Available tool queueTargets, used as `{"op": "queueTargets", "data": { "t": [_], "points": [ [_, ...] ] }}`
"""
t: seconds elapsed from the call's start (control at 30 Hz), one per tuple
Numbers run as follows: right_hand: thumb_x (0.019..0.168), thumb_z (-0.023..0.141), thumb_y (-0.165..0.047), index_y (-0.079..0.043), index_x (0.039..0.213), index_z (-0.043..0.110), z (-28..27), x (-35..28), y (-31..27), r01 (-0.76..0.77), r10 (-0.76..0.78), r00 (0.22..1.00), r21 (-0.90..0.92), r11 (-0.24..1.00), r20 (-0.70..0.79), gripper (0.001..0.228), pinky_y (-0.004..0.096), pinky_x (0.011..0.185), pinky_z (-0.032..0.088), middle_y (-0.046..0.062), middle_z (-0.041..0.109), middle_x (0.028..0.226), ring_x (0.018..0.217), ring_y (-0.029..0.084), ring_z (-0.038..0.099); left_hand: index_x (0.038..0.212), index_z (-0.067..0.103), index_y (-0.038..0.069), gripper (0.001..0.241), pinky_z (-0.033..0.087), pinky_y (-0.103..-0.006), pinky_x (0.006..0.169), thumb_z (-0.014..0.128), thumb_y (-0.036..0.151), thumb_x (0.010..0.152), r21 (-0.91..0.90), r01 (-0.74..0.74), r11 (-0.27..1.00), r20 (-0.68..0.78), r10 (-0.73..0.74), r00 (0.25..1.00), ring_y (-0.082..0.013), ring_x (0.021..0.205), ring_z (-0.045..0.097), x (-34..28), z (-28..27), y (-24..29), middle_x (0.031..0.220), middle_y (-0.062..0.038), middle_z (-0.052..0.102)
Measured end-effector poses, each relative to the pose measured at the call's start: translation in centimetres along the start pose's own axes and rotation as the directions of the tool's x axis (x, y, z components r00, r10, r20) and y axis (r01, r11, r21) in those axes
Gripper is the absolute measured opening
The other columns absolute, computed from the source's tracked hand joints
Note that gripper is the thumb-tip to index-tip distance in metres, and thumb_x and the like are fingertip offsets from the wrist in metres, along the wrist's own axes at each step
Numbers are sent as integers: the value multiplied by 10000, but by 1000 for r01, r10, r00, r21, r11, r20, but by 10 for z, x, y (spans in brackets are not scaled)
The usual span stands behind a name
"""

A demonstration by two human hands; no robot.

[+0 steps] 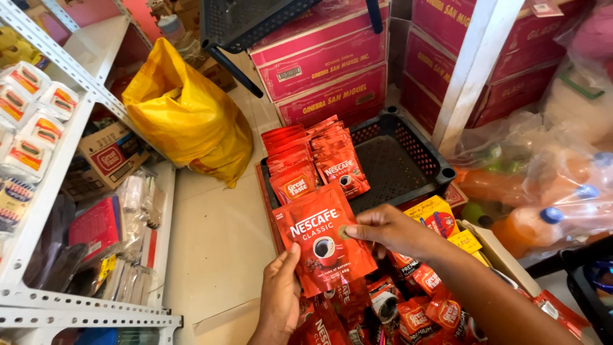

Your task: The person by hand picks up coffee packets from a large box on the floor and places them into a black plastic crate and a red container nearby, handling packets of different brands and sizes one at a time.

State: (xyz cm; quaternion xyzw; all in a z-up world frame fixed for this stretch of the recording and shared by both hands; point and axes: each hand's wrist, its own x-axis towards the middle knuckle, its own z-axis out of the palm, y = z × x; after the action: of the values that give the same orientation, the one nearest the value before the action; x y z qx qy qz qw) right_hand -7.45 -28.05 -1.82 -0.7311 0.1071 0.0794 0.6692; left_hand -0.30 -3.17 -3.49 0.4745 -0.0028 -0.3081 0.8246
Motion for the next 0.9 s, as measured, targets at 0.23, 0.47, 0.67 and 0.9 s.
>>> {"op": "queueTargets", "data": {
  "t": [0.23, 0.47, 0.67, 0.9],
  "points": [
    [936, 761, -296, -26, 780, 738, -30, 9, -2, 184, -192, 980, -129, 975, -53, 313, 263, 543, 441, -23, 616, 640, 594, 58, 536, 934, 762, -20, 216, 532, -287, 610, 730, 191, 899, 338, -53, 940, 45, 40, 998, -130, 654, 670, 27, -16, 4, 821, -85, 777],
    [903, 739, -268, -108, 909, 795, -59, 33, -58, 92, -156, 976, -362, 927, -151, 169, 265, 606, 455, -44, 647, 671, 632, 66, 525, 836, 761, 8, 151, 411, -256, 510, 835, 139, 819, 570, -185, 800, 10, 219, 976, -91, 549, 532, 84, 23, 52, 716, -28, 702],
    [893, 760, -180, -27, 831, 703, -102, 87, -48, 315, -368, 903, -239, 919, -224, 174, 257, 664, 494, -60, 730, 764, 740, 27, 590, 854, 781, 6, 174, 450, -209, 568, 806, 179, 854, 709, -425, 563, 222, 394, 892, -29, 626, 554, 151, 46, 72, 727, 37, 690],
    [905, 764, -170, -21, 870, 724, -120, 126, -30, 12, -185, 926, -464, 886, -329, 158, 294, 627, 541, 53, 692, 755, 672, 128, 644, 818, 776, -8, 191, 444, -251, 537, 844, 171, 819, 812, -329, 481, 176, 336, 925, -74, 583, 547, 217, 34, 40, 675, 1, 667]
  ]
}}
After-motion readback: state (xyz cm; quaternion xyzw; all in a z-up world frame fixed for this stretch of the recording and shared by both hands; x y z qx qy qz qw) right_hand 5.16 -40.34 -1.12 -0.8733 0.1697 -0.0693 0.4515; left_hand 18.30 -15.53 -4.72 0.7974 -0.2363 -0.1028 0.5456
